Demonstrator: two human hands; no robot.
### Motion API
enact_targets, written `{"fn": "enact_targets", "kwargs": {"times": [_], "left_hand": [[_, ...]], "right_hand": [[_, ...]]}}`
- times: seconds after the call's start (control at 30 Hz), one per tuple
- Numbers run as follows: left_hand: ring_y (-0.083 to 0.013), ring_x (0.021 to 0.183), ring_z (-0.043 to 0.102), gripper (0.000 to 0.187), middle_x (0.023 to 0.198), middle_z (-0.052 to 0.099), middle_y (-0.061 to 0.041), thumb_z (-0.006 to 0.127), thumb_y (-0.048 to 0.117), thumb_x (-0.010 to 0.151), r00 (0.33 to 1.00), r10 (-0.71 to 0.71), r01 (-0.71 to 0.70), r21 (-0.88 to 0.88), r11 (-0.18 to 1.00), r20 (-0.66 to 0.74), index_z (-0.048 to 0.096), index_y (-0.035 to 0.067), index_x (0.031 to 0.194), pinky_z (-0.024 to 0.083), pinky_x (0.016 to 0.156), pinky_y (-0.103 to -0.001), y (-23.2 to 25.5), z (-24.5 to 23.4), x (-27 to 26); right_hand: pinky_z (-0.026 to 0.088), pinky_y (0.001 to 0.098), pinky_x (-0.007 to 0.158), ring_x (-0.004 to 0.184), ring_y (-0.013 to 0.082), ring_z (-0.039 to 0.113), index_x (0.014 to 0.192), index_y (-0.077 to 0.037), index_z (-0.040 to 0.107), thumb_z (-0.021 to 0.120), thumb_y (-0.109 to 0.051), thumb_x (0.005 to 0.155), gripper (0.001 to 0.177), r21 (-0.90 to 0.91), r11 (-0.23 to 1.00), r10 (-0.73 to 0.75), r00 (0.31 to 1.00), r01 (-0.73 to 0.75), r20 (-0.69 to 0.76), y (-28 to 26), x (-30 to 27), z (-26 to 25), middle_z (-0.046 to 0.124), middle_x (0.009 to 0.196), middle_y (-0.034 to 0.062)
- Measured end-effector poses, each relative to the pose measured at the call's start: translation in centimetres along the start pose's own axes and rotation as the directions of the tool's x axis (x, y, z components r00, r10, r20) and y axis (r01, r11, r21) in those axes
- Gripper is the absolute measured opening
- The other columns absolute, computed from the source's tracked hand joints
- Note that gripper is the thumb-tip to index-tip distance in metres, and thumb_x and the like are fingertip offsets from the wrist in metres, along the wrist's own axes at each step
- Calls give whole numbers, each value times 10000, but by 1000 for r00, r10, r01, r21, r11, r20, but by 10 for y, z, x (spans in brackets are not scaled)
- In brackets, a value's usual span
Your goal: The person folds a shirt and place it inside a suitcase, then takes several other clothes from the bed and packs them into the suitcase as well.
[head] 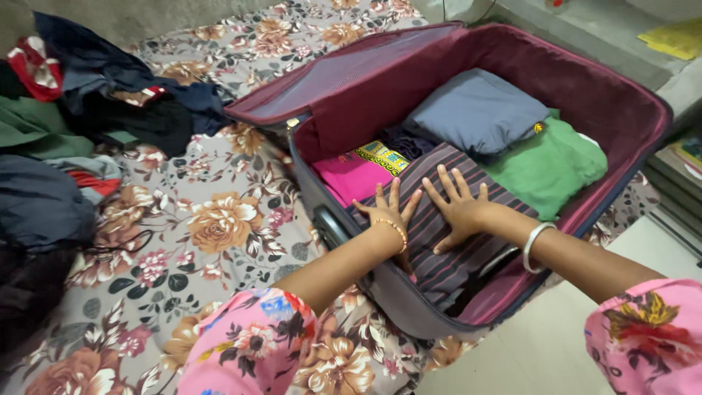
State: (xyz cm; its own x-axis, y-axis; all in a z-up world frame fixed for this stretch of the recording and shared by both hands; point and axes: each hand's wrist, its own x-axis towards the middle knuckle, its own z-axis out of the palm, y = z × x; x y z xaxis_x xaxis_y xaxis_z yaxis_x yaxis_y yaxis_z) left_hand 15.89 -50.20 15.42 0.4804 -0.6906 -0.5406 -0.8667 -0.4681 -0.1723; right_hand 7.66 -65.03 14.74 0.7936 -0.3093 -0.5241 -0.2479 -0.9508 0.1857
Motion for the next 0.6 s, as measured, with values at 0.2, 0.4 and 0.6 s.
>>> {"fn": "enact_targets", "kwargs": {"times": [0.2,0.4,0.6], "left_hand": [[-463,1537,-231,1657,1699,-246,-113,852,810,430,980,110,-125,-85,989,-167,-206,320,1607,-42,1064,-870,-2,17,-18],[-440,1520,-293,1643,1680,-303,-127,792,893,457,981,151,-170,-165,972,-119,-192,270,1615,-64,1035,-880,18,0,-42],[-520,1487,-314,1648,1659,-344,-181,813,880,430,987,84,-80,30,996,-137,-165,307,1626,-52,982,-907,47,24,-23]], "right_hand": [[202,759,1146,1566,454,-177,1594,-284,-259,835,-760,596,1556,1,1000,3,999,-3,46,20,-5,3,-347,1668,181],[-11,586,1252,1503,545,-227,1543,-44,-248,807,-837,649,1594,-157,970,-192,981,187,-21,44,-15,29,-267,1524,441],[5,561,1247,1470,625,-176,1591,-36,-245,771,-811,658,1582,-96,995,-28,999,31,39,29,-32,36,-267,1561,474]]}}
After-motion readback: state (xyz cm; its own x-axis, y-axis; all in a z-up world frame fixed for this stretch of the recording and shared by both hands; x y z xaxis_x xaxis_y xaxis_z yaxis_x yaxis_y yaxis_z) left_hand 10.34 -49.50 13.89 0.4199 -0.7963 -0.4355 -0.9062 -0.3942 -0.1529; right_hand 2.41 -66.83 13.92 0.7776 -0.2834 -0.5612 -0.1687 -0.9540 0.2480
